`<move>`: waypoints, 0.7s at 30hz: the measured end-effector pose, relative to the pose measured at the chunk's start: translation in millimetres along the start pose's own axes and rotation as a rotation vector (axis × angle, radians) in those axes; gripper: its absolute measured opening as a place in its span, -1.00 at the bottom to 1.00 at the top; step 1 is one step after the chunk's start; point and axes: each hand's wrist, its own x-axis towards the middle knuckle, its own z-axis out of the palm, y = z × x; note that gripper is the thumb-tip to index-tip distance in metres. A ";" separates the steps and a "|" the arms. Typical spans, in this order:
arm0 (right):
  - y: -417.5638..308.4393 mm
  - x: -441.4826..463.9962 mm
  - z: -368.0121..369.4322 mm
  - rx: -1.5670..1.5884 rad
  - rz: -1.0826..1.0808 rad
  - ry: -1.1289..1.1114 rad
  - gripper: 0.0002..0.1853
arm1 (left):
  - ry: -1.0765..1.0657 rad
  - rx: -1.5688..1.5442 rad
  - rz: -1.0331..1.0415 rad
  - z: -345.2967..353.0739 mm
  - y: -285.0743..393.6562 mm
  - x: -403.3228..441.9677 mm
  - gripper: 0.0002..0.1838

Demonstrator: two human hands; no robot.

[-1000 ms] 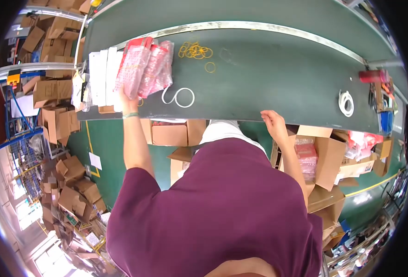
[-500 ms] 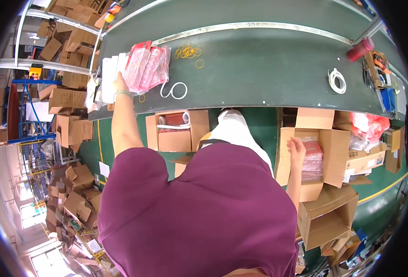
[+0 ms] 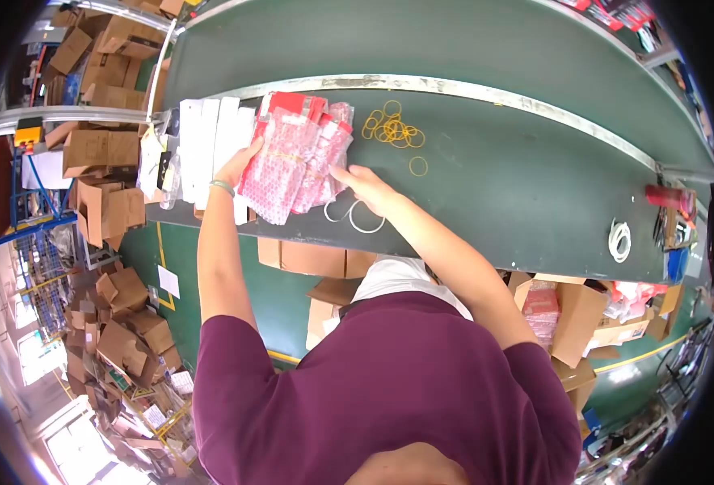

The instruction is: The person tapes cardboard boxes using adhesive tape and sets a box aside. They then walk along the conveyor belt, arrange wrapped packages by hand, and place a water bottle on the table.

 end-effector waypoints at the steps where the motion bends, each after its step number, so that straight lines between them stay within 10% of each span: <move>1: 6.4 29.4 6.0 0.004 0.027 0.003 -0.04 | -0.102 -0.131 -0.072 -0.5 -3.3 -1.2 -0.29; 6: 15.8 64.9 48.7 -0.445 -0.010 0.578 0.11 | -0.146 -0.159 -0.028 16.8 4.3 -32.4 -0.48; 13: -3.9 52.2 28.0 0.182 -0.140 0.383 -0.15 | 0.207 0.047 0.248 77.8 19.1 -83.0 -0.77; 21: -12.8 -17.9 -95.3 0.304 -0.199 0.200 -0.20 | 0.185 0.200 0.519 200.2 14.8 -97.0 -0.36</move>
